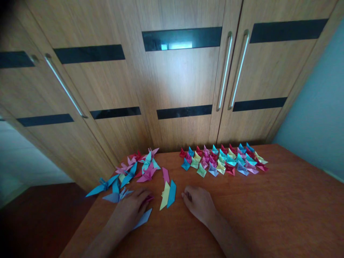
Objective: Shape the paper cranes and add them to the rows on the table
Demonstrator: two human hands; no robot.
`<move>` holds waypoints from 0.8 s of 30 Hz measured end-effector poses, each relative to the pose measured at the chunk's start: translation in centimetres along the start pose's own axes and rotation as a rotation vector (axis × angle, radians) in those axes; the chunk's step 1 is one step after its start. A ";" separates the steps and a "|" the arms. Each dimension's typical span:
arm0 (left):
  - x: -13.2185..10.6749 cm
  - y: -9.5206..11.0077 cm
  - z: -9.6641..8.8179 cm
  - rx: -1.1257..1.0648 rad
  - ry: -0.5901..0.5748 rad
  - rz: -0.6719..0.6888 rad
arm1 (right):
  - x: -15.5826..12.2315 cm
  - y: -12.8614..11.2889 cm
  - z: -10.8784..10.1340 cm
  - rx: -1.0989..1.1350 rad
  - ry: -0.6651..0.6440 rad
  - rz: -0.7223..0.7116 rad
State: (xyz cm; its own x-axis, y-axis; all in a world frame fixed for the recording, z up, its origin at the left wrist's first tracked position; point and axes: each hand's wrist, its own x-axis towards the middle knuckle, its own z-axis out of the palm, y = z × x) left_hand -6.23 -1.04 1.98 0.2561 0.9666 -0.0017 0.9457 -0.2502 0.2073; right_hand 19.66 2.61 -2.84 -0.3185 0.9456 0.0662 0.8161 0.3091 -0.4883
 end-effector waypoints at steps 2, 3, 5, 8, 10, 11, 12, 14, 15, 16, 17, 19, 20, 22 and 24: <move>0.0 -0.3 0.0 -0.064 0.095 -0.001 | 0.0 0.0 -0.1 0.009 -0.015 0.005; 0.0 -0.4 -0.1 -0.107 0.149 0.001 | 0.0 0.0 -0.1 0.016 -0.012 0.001; 0.1 -0.1 -0.2 -0.217 0.229 0.012 | 0.0 0.1 -0.2 0.038 0.009 -0.015; 0.7 1.3 -0.6 -0.418 0.250 0.039 | -0.1 0.0 -0.4 0.143 0.044 -0.050; 1.4 2.6 -0.7 -0.526 0.224 0.075 | -0.2 -0.3 -0.6 0.288 0.057 -0.086; 1.8 3.3 -0.6 -0.557 0.213 0.097 | -0.2 -0.5 -0.7 0.371 0.062 -0.104; 2.2 4.0 -0.5 -0.571 0.204 0.119 | -0.3 -0.8 -0.7 0.451 0.064 -0.120; 2.8 5.0 0.1 -0.572 0.194 0.145 | -0.4 -1.3 -0.8 0.576 0.065 -0.149; 3.0 5.4 0.5 -0.570 0.191 0.150 | -0.5 -1.5 -0.8 0.610 0.067 -0.160; 3.1 5.7 0.9 -0.572 0.187 0.153 | -0.5 -1.7 -0.8 0.623 0.074 -0.166; 3.1 5.9 1.2 -0.580 0.182 0.152 | -0.5 -1.8 -0.8 0.623 0.088 -0.168; 2.9 5.9 1.8 -0.604 0.177 0.148 | -0.5 -2.0 -0.8 0.602 0.123 -0.159; 2.7 5.8 1.9 -0.618 0.181 0.144 | -0.5 -2.0 -0.9 0.596 0.137 -0.152; 2.3 5.2 2.0 -0.649 0.201 0.127 | -0.5 -2.0 -1.0 0.610 0.149 -0.140; 2.1 4.4 1.8 -0.681 0.239 0.103 | -0.5 -1.9 -1.1 0.644 0.149 -0.132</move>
State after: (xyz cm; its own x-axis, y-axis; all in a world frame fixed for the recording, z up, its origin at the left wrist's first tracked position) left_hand -1.15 -0.20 1.11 0.2129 0.9451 0.2481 0.5647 -0.3262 0.7581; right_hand 18.77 1.65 -0.94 -0.2884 0.9221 0.2580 0.3100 0.3448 -0.8860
